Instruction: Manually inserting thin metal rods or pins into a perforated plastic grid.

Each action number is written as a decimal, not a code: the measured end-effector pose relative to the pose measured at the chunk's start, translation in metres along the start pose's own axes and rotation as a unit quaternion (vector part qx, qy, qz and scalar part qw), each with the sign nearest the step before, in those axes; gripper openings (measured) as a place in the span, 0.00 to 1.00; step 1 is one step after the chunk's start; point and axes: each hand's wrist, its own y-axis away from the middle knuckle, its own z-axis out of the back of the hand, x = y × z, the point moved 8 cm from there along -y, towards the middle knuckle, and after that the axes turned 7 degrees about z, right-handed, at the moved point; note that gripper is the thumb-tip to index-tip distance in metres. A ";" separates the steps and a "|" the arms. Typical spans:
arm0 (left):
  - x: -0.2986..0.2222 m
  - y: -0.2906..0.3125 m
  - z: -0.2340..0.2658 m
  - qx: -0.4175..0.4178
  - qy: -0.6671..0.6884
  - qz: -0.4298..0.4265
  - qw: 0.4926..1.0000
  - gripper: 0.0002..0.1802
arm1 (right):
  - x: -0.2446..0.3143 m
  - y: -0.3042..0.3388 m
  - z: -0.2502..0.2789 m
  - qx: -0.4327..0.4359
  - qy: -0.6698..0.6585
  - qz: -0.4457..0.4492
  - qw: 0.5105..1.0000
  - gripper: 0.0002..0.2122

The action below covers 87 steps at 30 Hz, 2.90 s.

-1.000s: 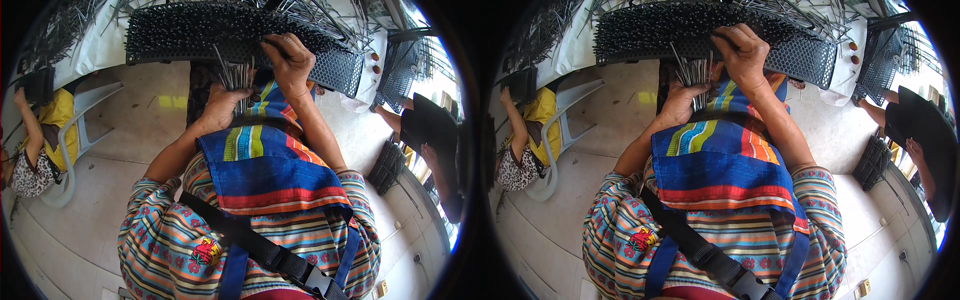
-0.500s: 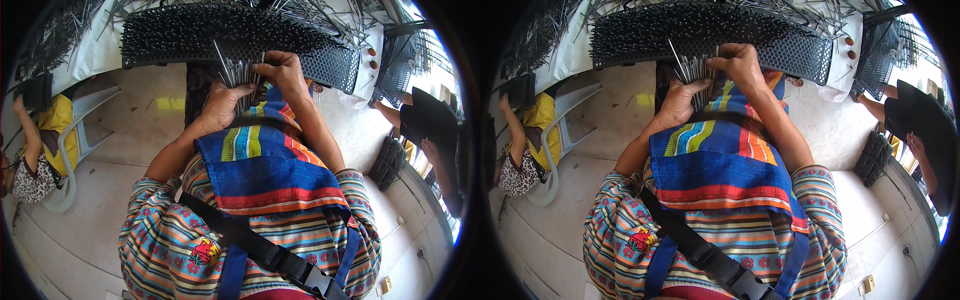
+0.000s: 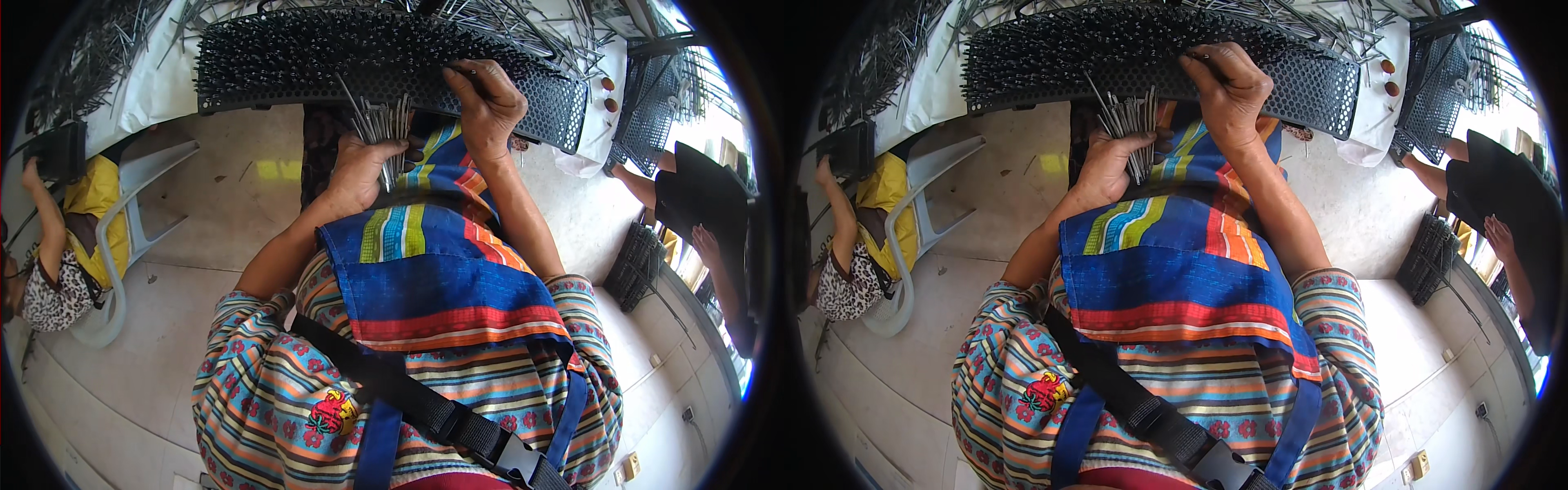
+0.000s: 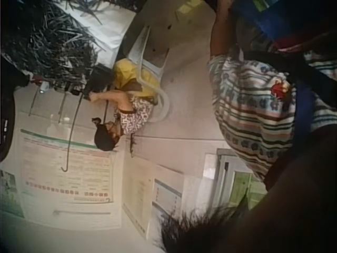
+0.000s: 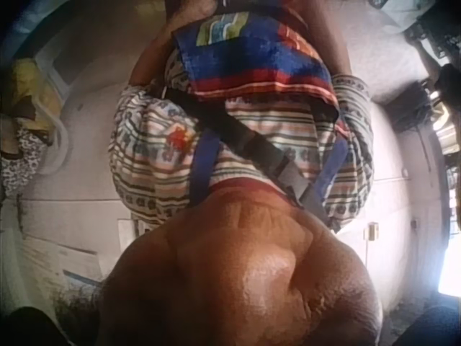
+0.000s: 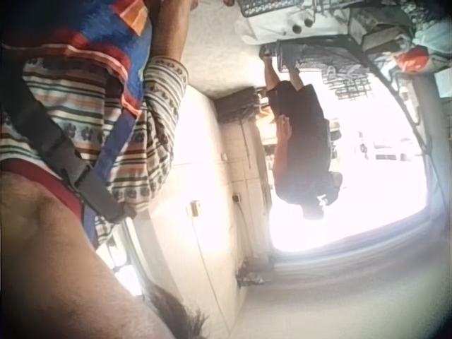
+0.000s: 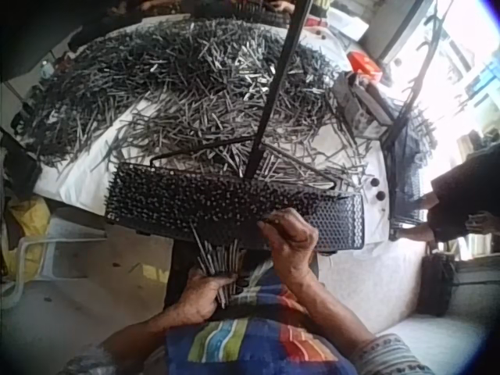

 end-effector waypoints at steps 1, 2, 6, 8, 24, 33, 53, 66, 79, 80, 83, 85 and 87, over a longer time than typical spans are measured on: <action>-0.001 0.001 -0.002 -0.005 0.003 0.001 1.000 0.15 | 0.002 0.000 -0.002 0.008 0.020 0.010 1.000 0.06; -0.002 0.002 -0.002 -0.010 0.006 0.002 1.000 0.14 | 0.003 -0.001 -0.002 0.008 0.021 0.010 1.000 0.06; 0.000 0.001 0.000 -0.017 0.016 0.010 1.000 0.12 | 0.007 -0.003 -0.010 0.043 0.051 0.017 0.998 0.06; -0.003 0.002 -0.003 -0.014 0.003 -0.004 1.000 0.11 | 0.006 -0.002 -0.010 0.048 0.054 0.016 0.997 0.05; -0.003 0.000 -0.010 0.002 0.022 0.013 1.000 0.13 | 0.008 -0.003 -0.011 0.073 0.129 0.042 0.988 0.06; 0.001 0.002 -0.030 0.043 0.042 0.016 0.998 0.14 | -0.028 0.039 -0.019 0.219 -0.069 -0.227 0.946 0.04; 0.020 0.006 -0.012 0.000 -0.090 0.013 0.996 0.07 | 0.001 -0.003 0.025 -0.007 -0.012 0.036 0.999 0.05; 0.010 -0.004 -0.025 -0.012 0.009 -0.004 1.000 0.13 | 0.008 0.001 0.005 0.092 0.147 0.065 0.983 0.08; 0.007 -0.005 -0.041 0.064 -0.015 0.014 0.998 0.14 | -0.034 0.044 0.004 0.199 -0.037 -0.204 0.958 0.07; 0.009 -0.006 -0.042 0.066 -0.016 0.016 0.998 0.14 | -0.040 0.052 0.004 0.192 -0.090 -0.262 0.942 0.06; 0.015 -0.003 -0.036 0.058 -0.011 0.022 0.998 0.16 | -0.042 0.056 0.005 0.141 -0.201 -0.356 0.902 0.03; 0.020 -0.002 -0.024 0.016 -0.027 0.061 0.998 0.14 | -0.037 0.042 0.021 0.052 -0.174 -0.293 0.939 0.02; 0.027 -0.004 -0.016 0.011 -0.047 0.061 0.997 0.14 | -0.034 0.027 0.041 -0.047 -0.158 -0.226 0.960 0.01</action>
